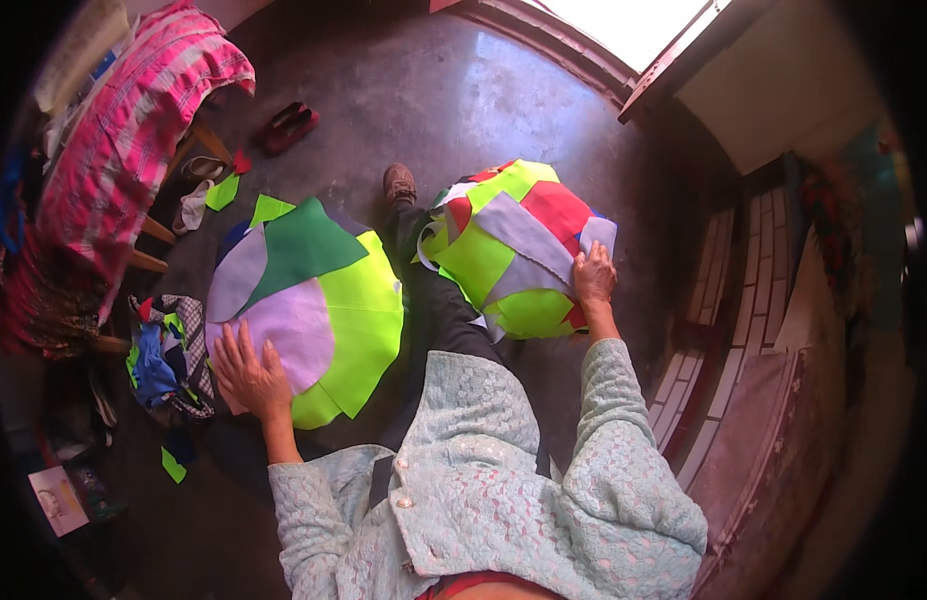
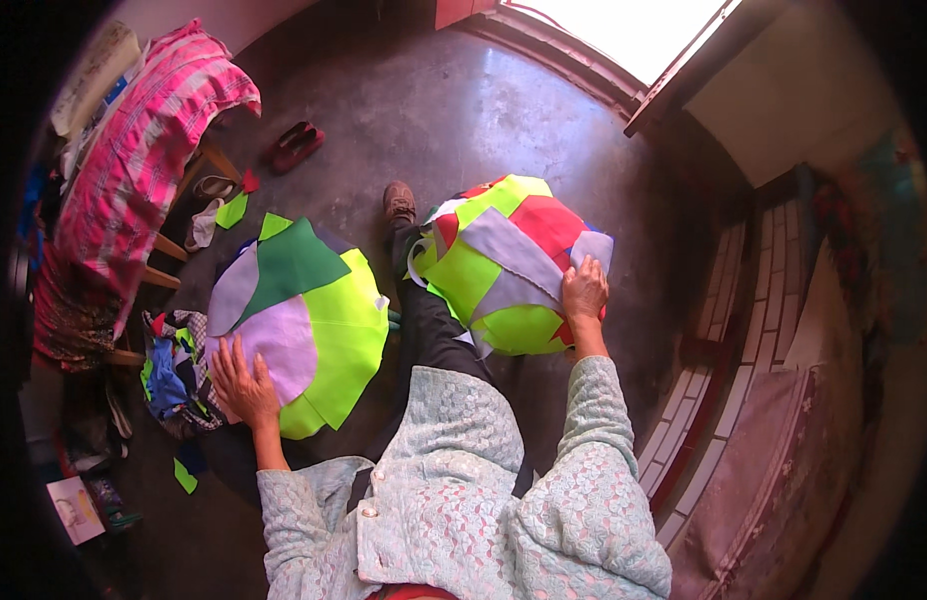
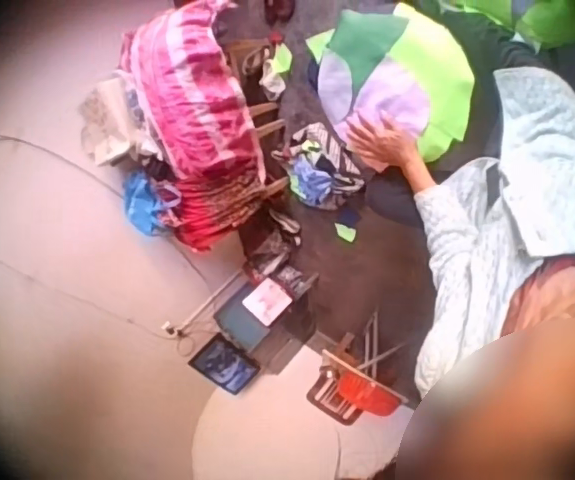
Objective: The person sits on the floor and assembles a colorful fabric object by hand, placing and adjusting various colored fabric pieces onto a base structure. The person handles green, red, blue, and white fabric pieces, arranging them to form a patterned surface.
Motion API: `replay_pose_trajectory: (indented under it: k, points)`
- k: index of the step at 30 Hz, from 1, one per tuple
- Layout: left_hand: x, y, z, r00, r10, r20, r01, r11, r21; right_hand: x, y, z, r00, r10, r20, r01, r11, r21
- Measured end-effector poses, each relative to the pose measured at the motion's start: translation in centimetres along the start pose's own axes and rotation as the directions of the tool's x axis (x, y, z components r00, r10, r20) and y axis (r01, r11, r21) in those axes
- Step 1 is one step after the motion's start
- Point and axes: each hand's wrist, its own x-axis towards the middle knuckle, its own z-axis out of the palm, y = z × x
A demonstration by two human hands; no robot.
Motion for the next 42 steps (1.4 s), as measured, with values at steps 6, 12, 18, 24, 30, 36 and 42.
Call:
replay_pose_trajectory:
  k: [6, 12, 18, 24, 30, 36, 42]
  points:
    - [0.1, -0.1, -0.1, 1.000, 0.001, 0.012, -0.001, 1.000, -0.026, 0.4, 0.9, 0.4, 0.998, -0.009, -0.056, 0.014, 0.996, 0.092]
    - [-0.2, -0.2, 0.5, 0.999, -0.030, -0.019, 0.028, 0.996, -0.079, 3.1, 2.1, -1.0, 0.932, 0.362, 0.030, -0.322, 0.787, 0.527]
    - [-0.1, 0.4, -1.3, 0.997, -0.065, -0.031, 0.062, 0.995, -0.078, 3.5, -0.8, -5.8, 0.925, 0.161, 0.343, -0.312, -0.190, 0.931]
    - [0.0, 0.7, -0.8, 0.997, -0.072, -0.037, 0.066, 0.988, -0.143, 1.2, -8.2, -9.0, 0.927, -0.100, 0.361, -0.371, -0.396, 0.840]
    - [0.2, 0.8, -0.5, 0.996, -0.071, -0.054, 0.062, 0.985, -0.162, -2.9, -17.1, -8.4, 0.935, -0.262, -0.240, 0.333, 0.411, 0.849]
    - [0.0, 0.7, -0.9, 0.995, -0.085, -0.059, 0.075, 0.984, -0.162, -11.5, -28.5, -13.9, 0.324, -0.903, -0.281, 0.833, 0.132, 0.537]
    - [0.1, 0.8, -1.0, 0.995, -0.091, -0.035, 0.084, 0.983, -0.166, -16.9, -28.0, -11.5, 0.326, -0.939, -0.111, 0.784, 0.202, 0.587]
